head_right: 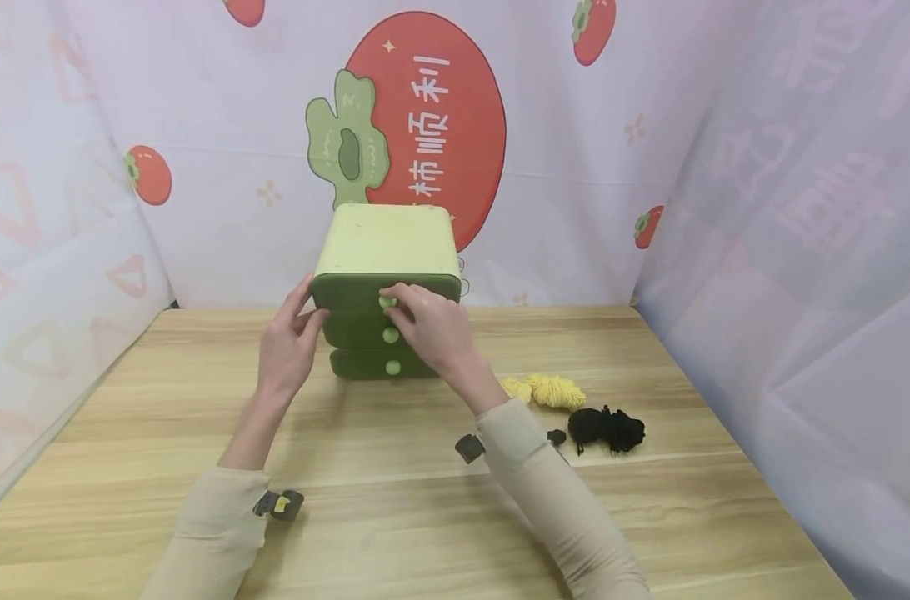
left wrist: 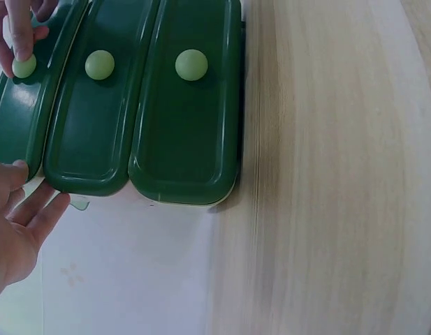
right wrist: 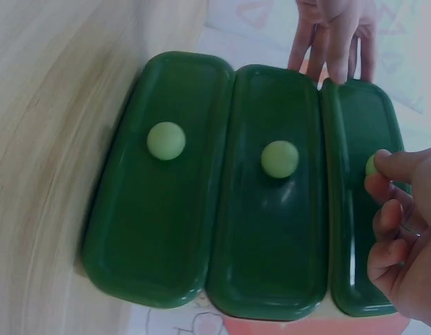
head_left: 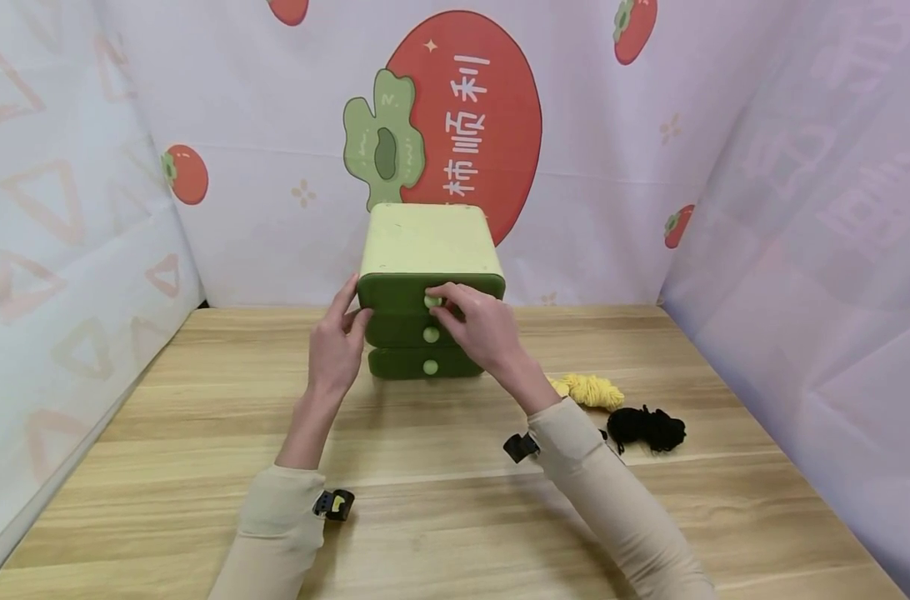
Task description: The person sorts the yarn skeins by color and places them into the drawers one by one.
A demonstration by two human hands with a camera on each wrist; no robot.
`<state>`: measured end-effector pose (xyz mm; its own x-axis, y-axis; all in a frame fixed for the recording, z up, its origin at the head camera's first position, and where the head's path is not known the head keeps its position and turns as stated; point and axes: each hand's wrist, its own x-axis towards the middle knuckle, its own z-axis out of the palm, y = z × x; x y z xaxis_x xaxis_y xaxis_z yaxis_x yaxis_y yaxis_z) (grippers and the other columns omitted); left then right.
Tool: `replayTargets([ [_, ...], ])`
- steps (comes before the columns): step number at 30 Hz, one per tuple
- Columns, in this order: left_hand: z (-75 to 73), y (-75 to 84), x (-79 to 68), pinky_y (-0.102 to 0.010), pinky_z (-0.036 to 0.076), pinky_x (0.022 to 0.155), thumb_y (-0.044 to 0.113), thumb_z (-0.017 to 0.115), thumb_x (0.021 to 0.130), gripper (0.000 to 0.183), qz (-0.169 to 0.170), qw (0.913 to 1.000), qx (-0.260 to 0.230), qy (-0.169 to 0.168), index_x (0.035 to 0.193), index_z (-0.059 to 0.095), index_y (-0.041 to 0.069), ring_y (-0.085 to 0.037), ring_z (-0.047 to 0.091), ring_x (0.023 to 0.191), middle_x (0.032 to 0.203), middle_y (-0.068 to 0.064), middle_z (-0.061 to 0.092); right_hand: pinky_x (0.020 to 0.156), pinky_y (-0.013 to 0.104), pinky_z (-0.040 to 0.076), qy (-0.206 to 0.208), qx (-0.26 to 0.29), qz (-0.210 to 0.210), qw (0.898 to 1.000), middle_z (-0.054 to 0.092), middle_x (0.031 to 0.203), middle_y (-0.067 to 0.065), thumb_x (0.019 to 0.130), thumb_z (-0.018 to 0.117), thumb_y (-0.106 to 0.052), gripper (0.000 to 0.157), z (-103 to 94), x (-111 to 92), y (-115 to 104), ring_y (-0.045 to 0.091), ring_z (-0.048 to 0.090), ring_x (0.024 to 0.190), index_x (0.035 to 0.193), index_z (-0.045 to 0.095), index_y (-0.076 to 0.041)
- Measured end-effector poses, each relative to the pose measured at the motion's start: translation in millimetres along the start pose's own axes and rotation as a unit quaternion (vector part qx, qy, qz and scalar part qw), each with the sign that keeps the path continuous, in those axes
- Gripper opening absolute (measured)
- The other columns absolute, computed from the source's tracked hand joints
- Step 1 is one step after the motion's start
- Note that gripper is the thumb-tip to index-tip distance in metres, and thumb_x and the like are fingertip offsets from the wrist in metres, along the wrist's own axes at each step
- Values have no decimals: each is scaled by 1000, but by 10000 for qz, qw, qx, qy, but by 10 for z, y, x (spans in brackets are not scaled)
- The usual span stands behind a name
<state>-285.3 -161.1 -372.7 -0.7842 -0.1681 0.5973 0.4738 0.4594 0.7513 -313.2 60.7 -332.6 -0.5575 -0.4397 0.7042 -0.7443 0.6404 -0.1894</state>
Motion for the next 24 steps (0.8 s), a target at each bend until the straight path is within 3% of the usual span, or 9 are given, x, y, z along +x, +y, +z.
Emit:
replayTargets([
  [5, 9, 14, 0, -13, 33, 45, 6, 55, 101, 50, -23, 9999, -78, 100, 149, 47, 18, -29, 60, 62, 145, -9, 56, 43, 23, 31, 146, 101, 163, 9997, 68, 76, -4, 94, 70, -24, 22, 58, -16, 24, 7, 53, 58, 116, 73, -22],
  [11, 25, 13, 2, -10, 40, 54, 7, 57, 100, 50, -82, 9997, -186, 125, 148, 49, 16, -28, 72, 85, 144, -11, 56, 46, 21, 31, 371, 595, 42, 9975, 64, 72, -1, 94, 70, -21, 29, 102, -120, 43, 7, 49, 56, 123, 70, -18],
  [15, 29, 14, 5, -8, 45, 66, 8, 57, 100, 52, -79, 9999, -97, 19, 150, 47, 17, -31, 71, 104, 146, -9, 55, 50, 22, 41, 699, 947, -274, 9927, 64, 70, 0, 90, 75, -15, 24, 105, -209, 81, 8, 51, 57, 113, 74, -12],
  [17, 23, 13, 9, -8, 47, 72, 10, 58, 101, 52, -106, 9999, -24, -1, 150, 46, 20, -30, 70, 108, 148, -6, 53, 52, 22, 45, 674, 930, -331, 9928, 65, 71, -1, 88, 76, -16, 20, 112, -234, 107, 7, 53, 58, 108, 75, -12],
  [21, 4, 6, 15, -17, 52, 79, 12, 60, 100, 53, -177, 9998, 35, 38, 150, 47, 24, -28, 71, 106, 147, -3, 54, 55, 23, 49, 329, 620, -308, 9971, 69, 76, -3, 88, 77, -20, 18, 156, -257, 167, 6, 59, 61, 105, 76, -15],
  [24, -6, 1, 18, -33, 58, 83, 12, 60, 100, 53, -199, 9998, -19, 16, 149, 47, 25, -30, 71, 106, 147, -4, 54, 56, 25, 50, 65, 392, -258, 9989, 71, 78, -3, 88, 77, -22, 19, 194, -270, 199, 9, 62, 64, 106, 76, -15],
])
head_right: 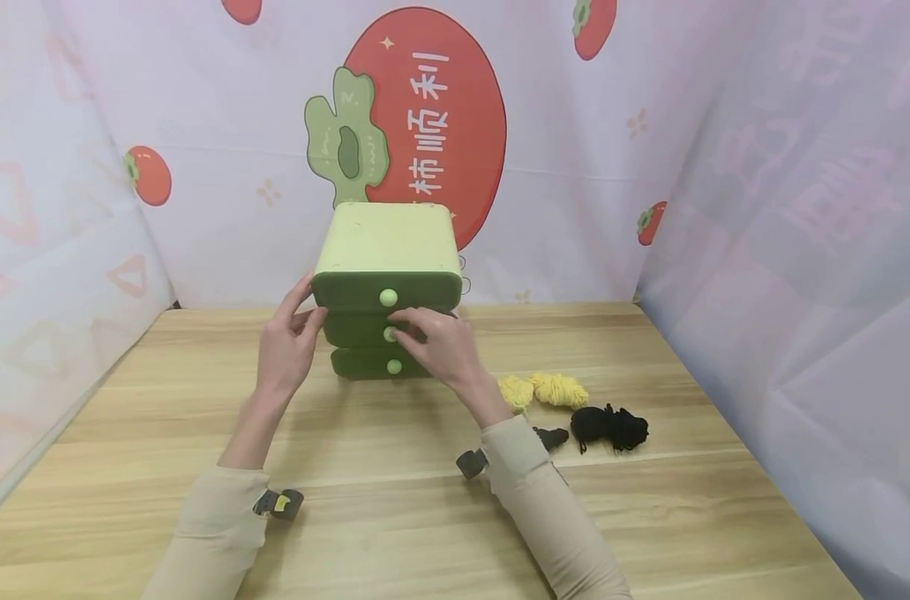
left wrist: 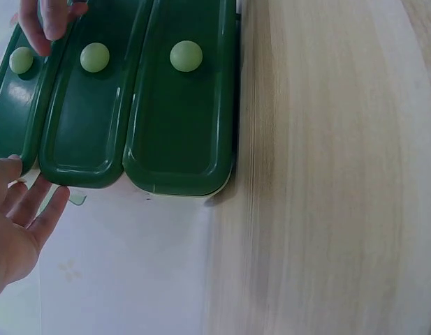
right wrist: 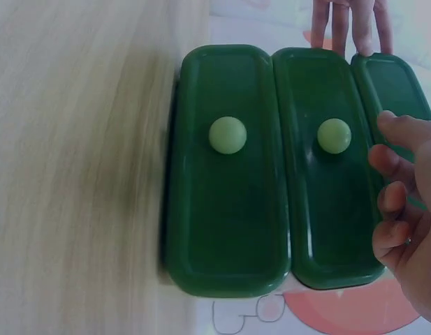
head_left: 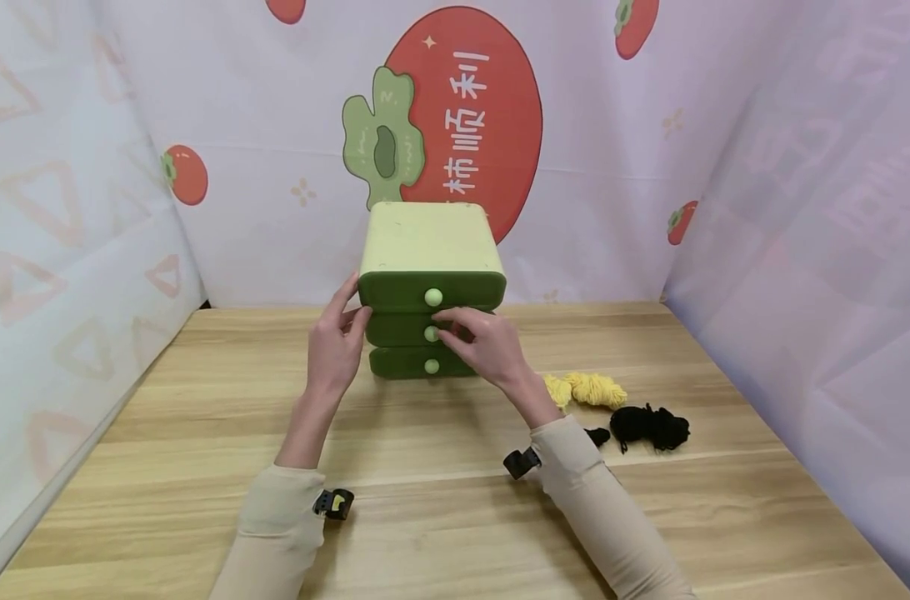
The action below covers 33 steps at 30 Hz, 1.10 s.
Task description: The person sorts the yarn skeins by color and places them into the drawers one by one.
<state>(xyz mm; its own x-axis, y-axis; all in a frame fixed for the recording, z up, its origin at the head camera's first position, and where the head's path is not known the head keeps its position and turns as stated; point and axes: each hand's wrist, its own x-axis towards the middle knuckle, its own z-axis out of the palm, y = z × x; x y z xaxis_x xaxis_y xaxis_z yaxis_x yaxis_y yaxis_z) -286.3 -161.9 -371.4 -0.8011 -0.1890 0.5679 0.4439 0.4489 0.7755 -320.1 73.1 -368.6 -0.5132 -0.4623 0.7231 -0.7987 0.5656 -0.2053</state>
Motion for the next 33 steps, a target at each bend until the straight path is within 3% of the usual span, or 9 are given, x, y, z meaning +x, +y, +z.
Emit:
replayTargets([
  [4, 1, -15, -1, -46, 58, 90, 14, 59, 100, 53, -18, 10000, -82, -45, 151, 45, 21, -34, 68, 111, 149, -8, 52, 52, 25, 47, -442, -323, 127, 9984, 69, 77, -5, 88, 77, -26, 24, 59, -23, 26, 9, 63, 67, 111, 75, -19],
  [9, -14, -32, 2, -47, 57, 92, 15, 59, 101, 54, -50, 9999, -110, -55, 152, 42, 14, -35, 66, 112, 149, -10, 51, 50, 25, 45, -804, -536, 342, 9947, 68, 77, -6, 89, 77, -26, 26, 159, -46, 15, 10, 64, 68, 114, 72, -24],
  [20, 59, -40, 13, -45, 57, 89, 19, 59, 101, 49, -112, 9999, -91, -38, 148, 48, 17, -30, 64, 114, 143, -11, 57, 56, 31, 52, -480, -477, 581, 9960, 71, 83, -5, 87, 78, -23, 18, 207, -65, -18, 10, 66, 72, 105, 74, -22],
  [27, 57, -60, 1, -50, 57, 93, 27, 57, 102, 48, -412, 9989, -30, -215, 149, 48, 18, -34, 63, 117, 134, -18, 62, 57, 28, 53, -323, -607, 171, 9975, 73, 88, -4, 85, 79, -22, 19, 177, -87, 1, 9, 66, 73, 104, 75, -20],
  [33, 50, -48, 0, -50, 57, 94, 27, 58, 102, 47, -497, 9987, -9, -148, 147, 50, 16, -34, 65, 116, 127, -19, 66, 56, 25, 53, -311, -772, -128, 9964, 75, 91, -4, 85, 80, -21, 20, 181, -101, 20, 7, 67, 72, 105, 74, -19],
])
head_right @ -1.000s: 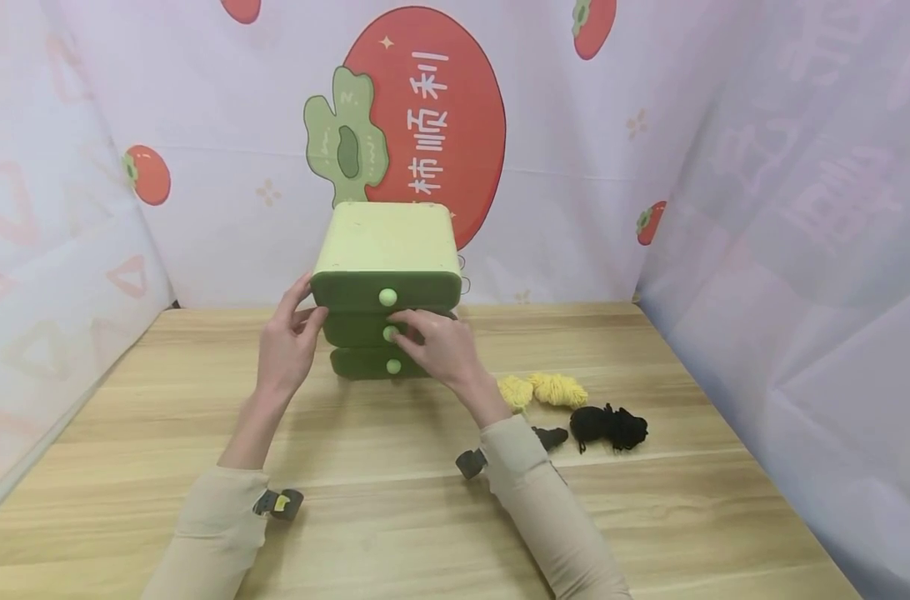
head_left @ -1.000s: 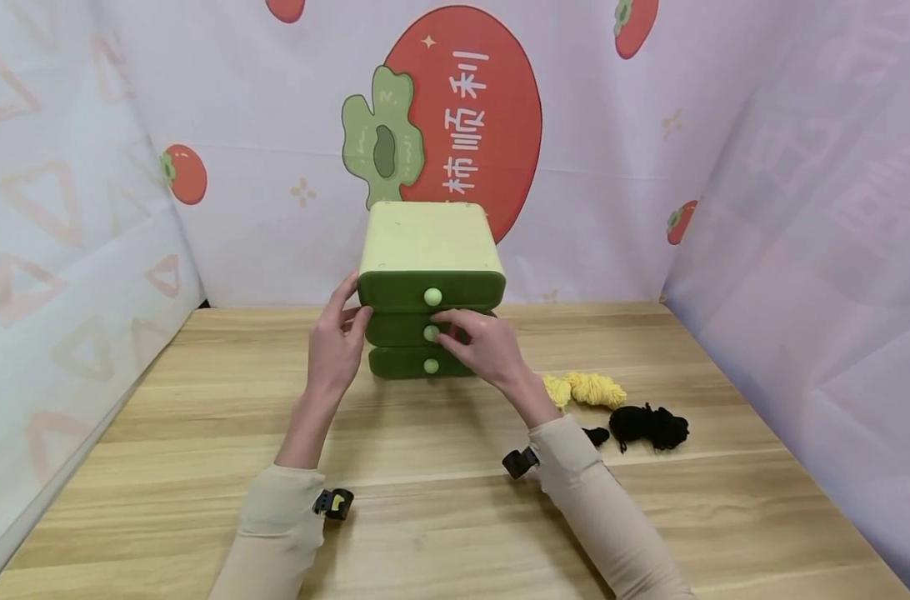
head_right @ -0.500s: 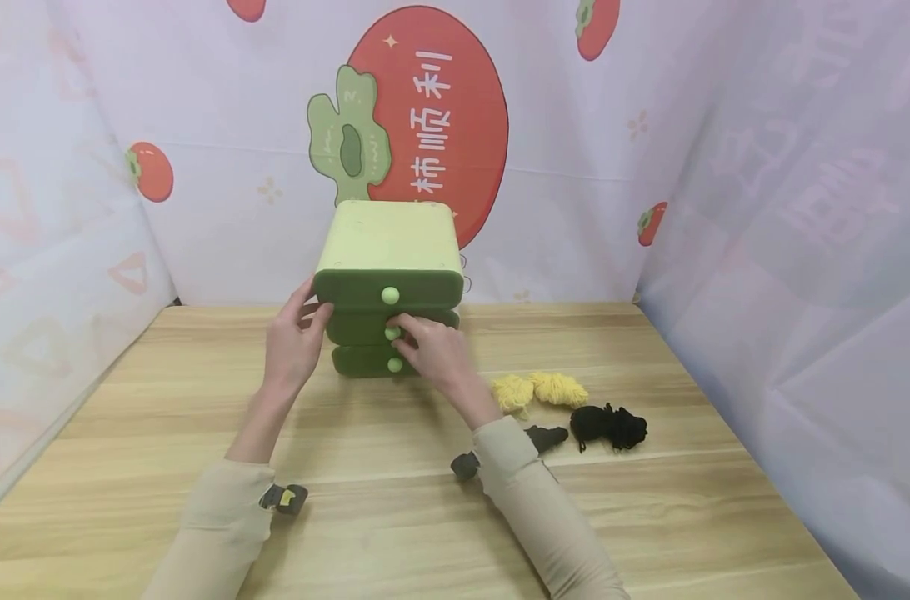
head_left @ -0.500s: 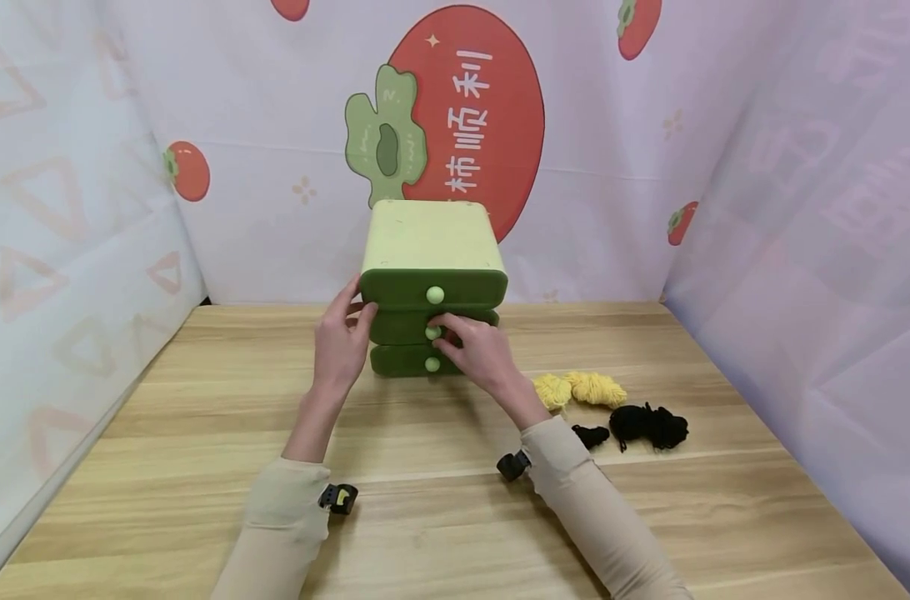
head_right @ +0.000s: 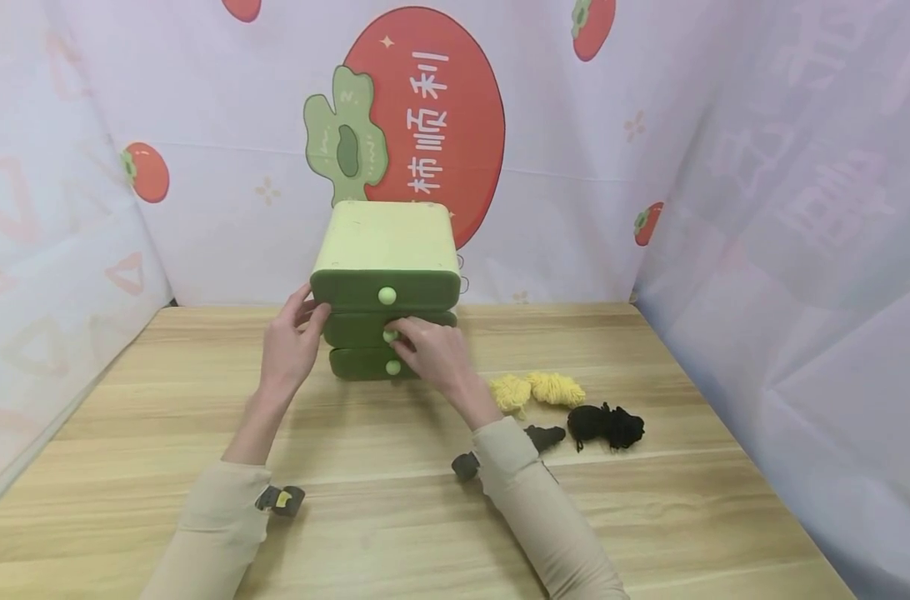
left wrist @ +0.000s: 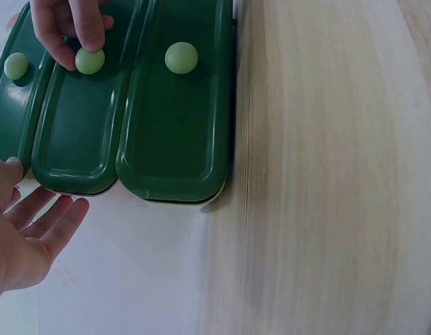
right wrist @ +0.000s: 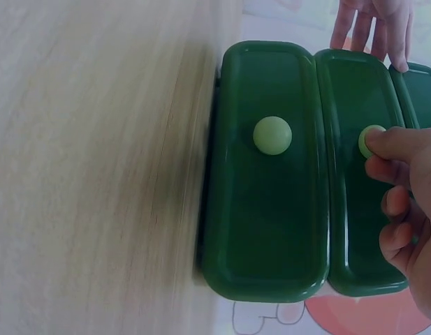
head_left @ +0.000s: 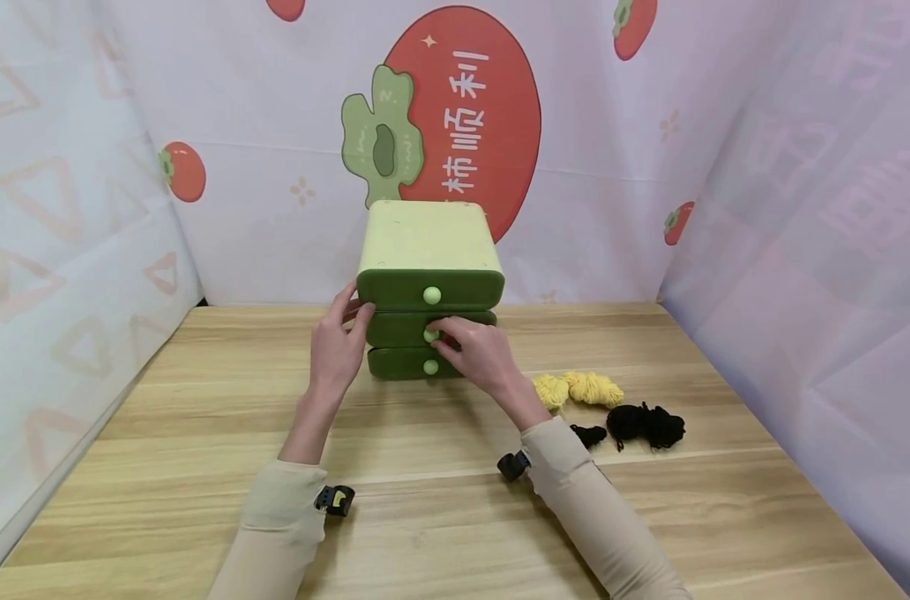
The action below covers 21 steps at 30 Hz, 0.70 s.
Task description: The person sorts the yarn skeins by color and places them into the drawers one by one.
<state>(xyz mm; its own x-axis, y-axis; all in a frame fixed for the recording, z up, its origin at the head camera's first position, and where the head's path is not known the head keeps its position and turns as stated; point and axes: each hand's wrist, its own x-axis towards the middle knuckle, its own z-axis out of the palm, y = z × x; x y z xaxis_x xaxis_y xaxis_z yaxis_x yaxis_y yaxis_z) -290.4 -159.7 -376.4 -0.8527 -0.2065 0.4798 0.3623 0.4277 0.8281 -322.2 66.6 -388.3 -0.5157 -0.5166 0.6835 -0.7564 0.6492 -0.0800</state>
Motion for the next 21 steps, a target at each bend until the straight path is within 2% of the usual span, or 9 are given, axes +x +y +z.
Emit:
replayTargets([
  [8, -6, -2, -4, -49, 57, 93, 28, 58, 101, 47, 14, 10000, 62, 17, 147, 51, 17, -33, 65, 115, 127, -18, 67, 47, 24, 46, -49, -264, 110, 9996, 70, 81, -7, 87, 79, -23, 20, 34, -2, -20, 6, 63, 65, 105, 70, -21],
  [14, -28, -15, 12, -48, 57, 95, 31, 58, 102, 49, -50, 9999, 82, -96, 148, 49, 17, -33, 64, 117, 127, -18, 66, 49, 26, 49, 175, -236, -192, 9994, 71, 83, -5, 86, 79, -20, 19, 38, 2, -1, 8, 65, 66, 104, 71, -17],
  [21, -51, 7, 22, -48, 56, 96, 29, 58, 102, 49, -117, 9997, 1, -209, 148, 48, 18, -33, 64, 118, 129, -18, 66, 54, 26, 54, 86, -361, -536, 9979, 73, 85, -4, 85, 81, -19, 21, -26, 37, 19, 8, 67, 70, 104, 72, -15],
])
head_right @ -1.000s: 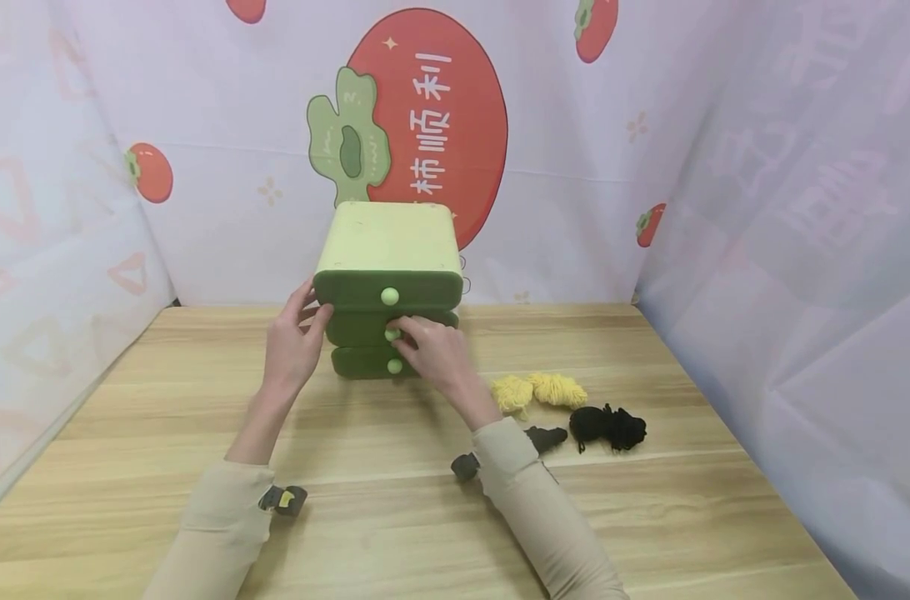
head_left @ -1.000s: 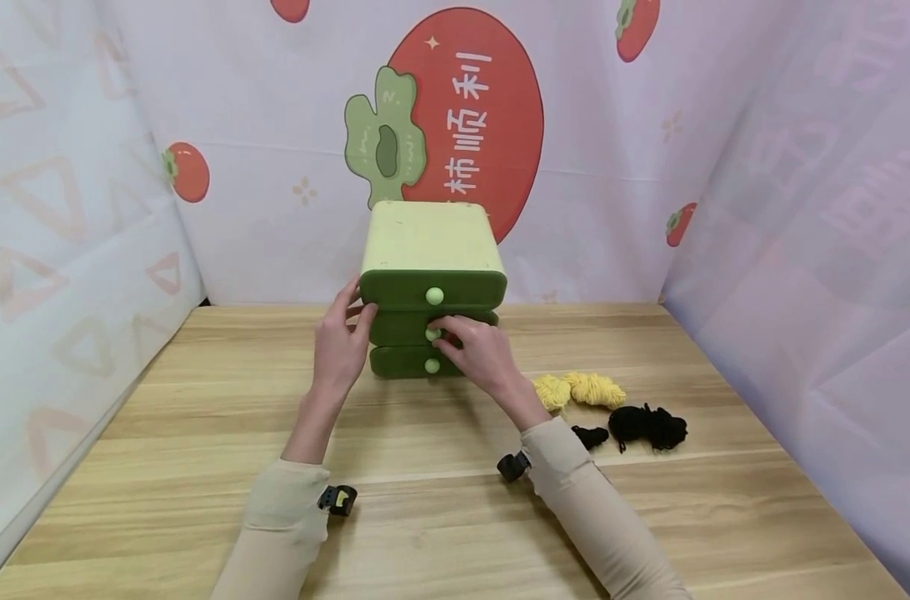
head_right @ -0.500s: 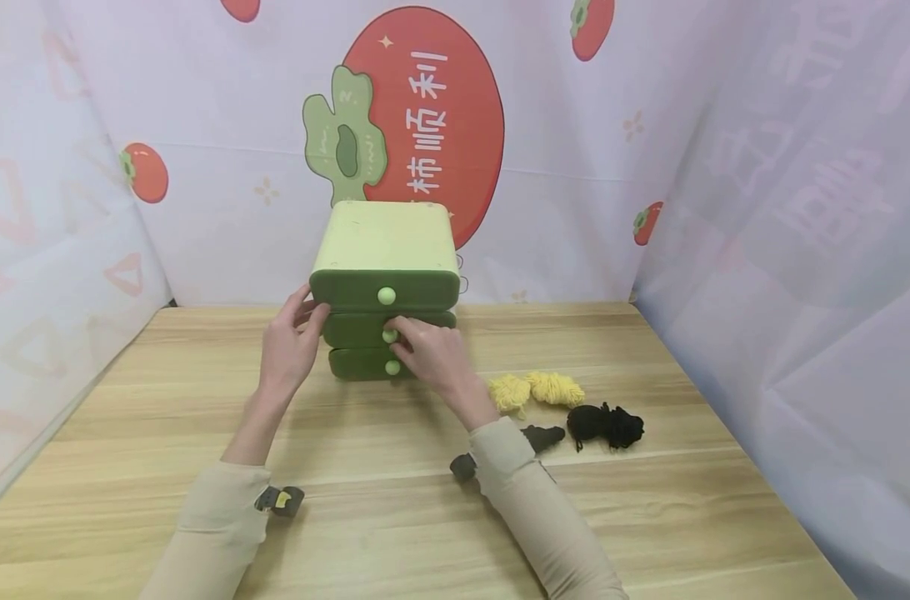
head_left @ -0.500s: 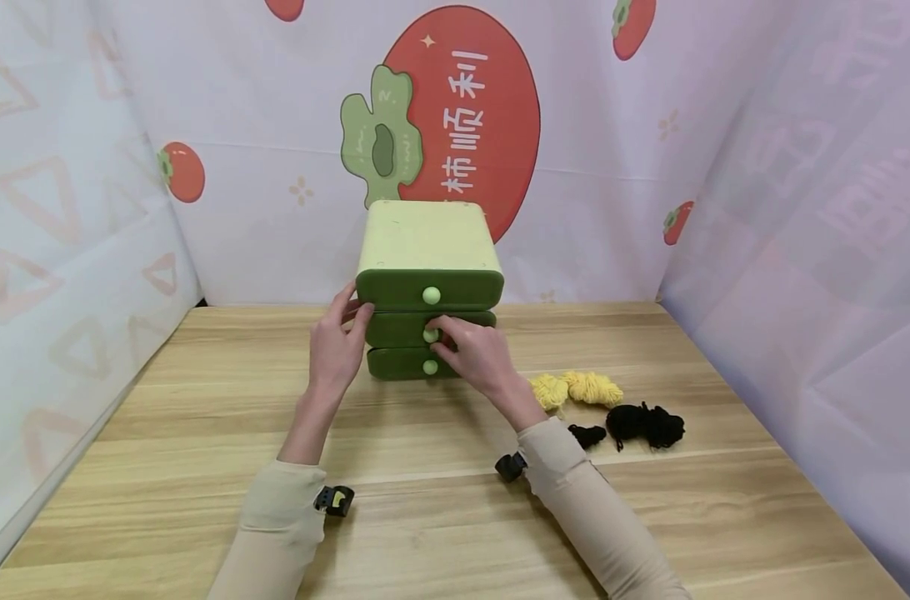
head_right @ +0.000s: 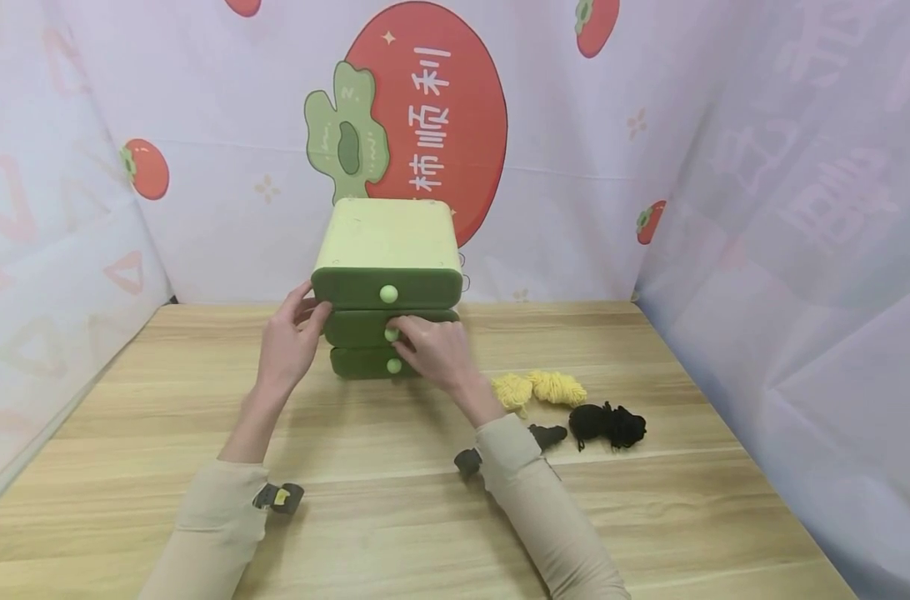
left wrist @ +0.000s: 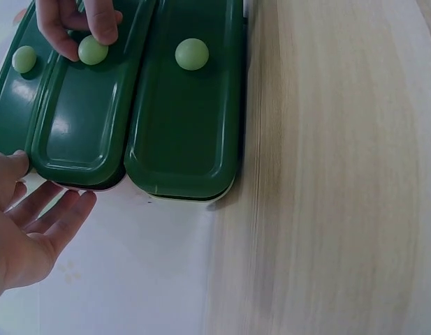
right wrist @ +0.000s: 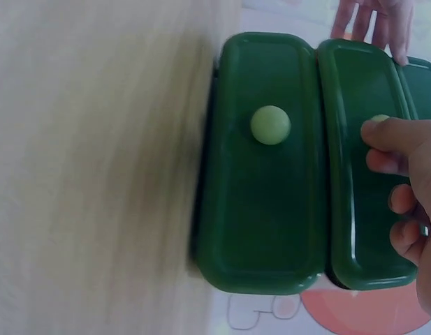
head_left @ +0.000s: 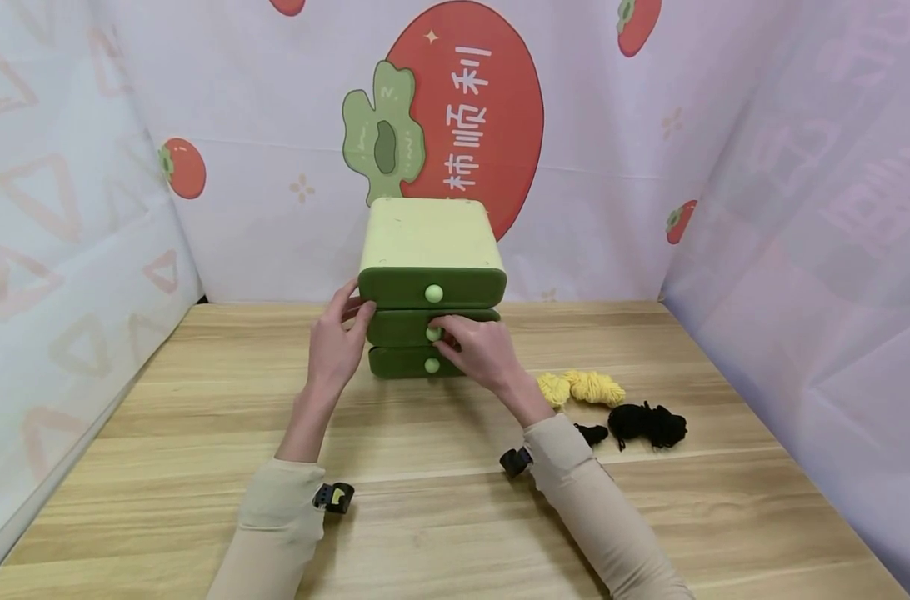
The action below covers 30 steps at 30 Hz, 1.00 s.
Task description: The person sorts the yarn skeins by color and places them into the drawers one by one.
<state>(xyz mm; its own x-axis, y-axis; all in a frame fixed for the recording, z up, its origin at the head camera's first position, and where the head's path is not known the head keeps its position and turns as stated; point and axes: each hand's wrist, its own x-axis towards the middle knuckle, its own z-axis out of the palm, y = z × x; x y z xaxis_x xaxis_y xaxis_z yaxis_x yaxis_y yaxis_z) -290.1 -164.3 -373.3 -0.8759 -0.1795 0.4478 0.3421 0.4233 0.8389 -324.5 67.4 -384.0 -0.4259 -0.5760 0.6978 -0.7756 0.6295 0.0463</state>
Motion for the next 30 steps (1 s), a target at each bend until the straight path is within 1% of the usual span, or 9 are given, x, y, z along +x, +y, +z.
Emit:
replayTargets([
  [6, 14, 18, 7, -48, 56, 96, 29, 58, 102, 48, -11, 10000, -20, -8, 148, 49, 17, -32, 64, 118, 128, -17, 66, 56, 26, 55, -122, -221, -131, 9996, 72, 83, -7, 86, 79, -22, 18, -71, 10, 3, 6, 67, 71, 101, 73, -18],
  [9, 11, 16, 7, -50, 56, 96, 29, 58, 102, 48, -67, 10000, 15, 0, 148, 49, 19, -33, 64, 119, 128, -17, 66, 53, 25, 53, -182, -346, -259, 9989, 73, 82, -8, 86, 79, -22, 16, -98, 8, -9, 4, 67, 69, 100, 73, -19],
  [15, -13, 18, 6, -53, 55, 96, 30, 58, 101, 48, -131, 9999, 15, -14, 147, 49, 20, -34, 63, 120, 129, -17, 65, 46, 21, 46, -374, -442, -547, 9968, 72, 78, -10, 86, 79, -23, 16, -178, -1, -48, 2, 64, 64, 100, 73, -19],
  [20, -33, 24, 5, -52, 54, 98, 31, 58, 101, 49, -154, 9999, -46, -64, 148, 48, 20, -33, 62, 121, 130, -17, 65, 42, 19, 38, -622, -255, -813, 9944, 69, 73, -13, 87, 77, -23, 13, -269, -12, -88, 0, 55, 53, 98, 71, -19],
  [22, -39, 25, 2, -53, 53, 99, 32, 58, 101, 51, -180, 9998, -54, -89, 150, 46, 23, -34, 62, 121, 130, -17, 64, 42, 19, 36, -743, -154, -900, 9930, 68, 70, -14, 88, 76, -22, 11, -302, -13, -110, 0, 51, 50, 97, 69, -20],
  [24, -43, 26, -3, -55, 52, 100, 33, 58, 101, 54, -227, 9997, -42, -112, 152, 42, 27, -35, 61, 122, 131, -18, 63, 42, 18, 36, -887, -89, -944, 9915, 65, 68, -14, 90, 74, -23, 10, -331, -13, -134, 0, 48, 48, 97, 68, -20],
  [27, -44, 28, -4, -56, 50, 101, 35, 57, 101, 56, -266, 9995, 1, -166, 154, 36, 35, -37, 60, 122, 132, -18, 61, 42, 17, 35, -1098, -78, -884, 9900, 62, 64, -13, 91, 72, -23, 9, -368, -10, -169, 0, 44, 47, 98, 67, -20],
  [29, -47, 35, 1, -57, 49, 101, 34, 56, 102, 56, -274, 9994, 42, -226, 154, 35, 38, -37, 59, 122, 134, -18, 60, 42, 17, 33, -1238, -109, -821, 9888, 61, 62, -12, 92, 72, -24, 10, -392, -11, -185, 0, 43, 46, 99, 66, -20],
  [30, -48, 38, 7, -58, 50, 101, 34, 56, 102, 56, -255, 9993, 64, -258, 154, 35, 37, -38, 59, 122, 135, -18, 59, 42, 17, 33, -1301, -117, -786, 9883, 60, 61, -11, 92, 72, -24, 10, -405, -10, -194, 1, 42, 46, 99, 66, -20],
])
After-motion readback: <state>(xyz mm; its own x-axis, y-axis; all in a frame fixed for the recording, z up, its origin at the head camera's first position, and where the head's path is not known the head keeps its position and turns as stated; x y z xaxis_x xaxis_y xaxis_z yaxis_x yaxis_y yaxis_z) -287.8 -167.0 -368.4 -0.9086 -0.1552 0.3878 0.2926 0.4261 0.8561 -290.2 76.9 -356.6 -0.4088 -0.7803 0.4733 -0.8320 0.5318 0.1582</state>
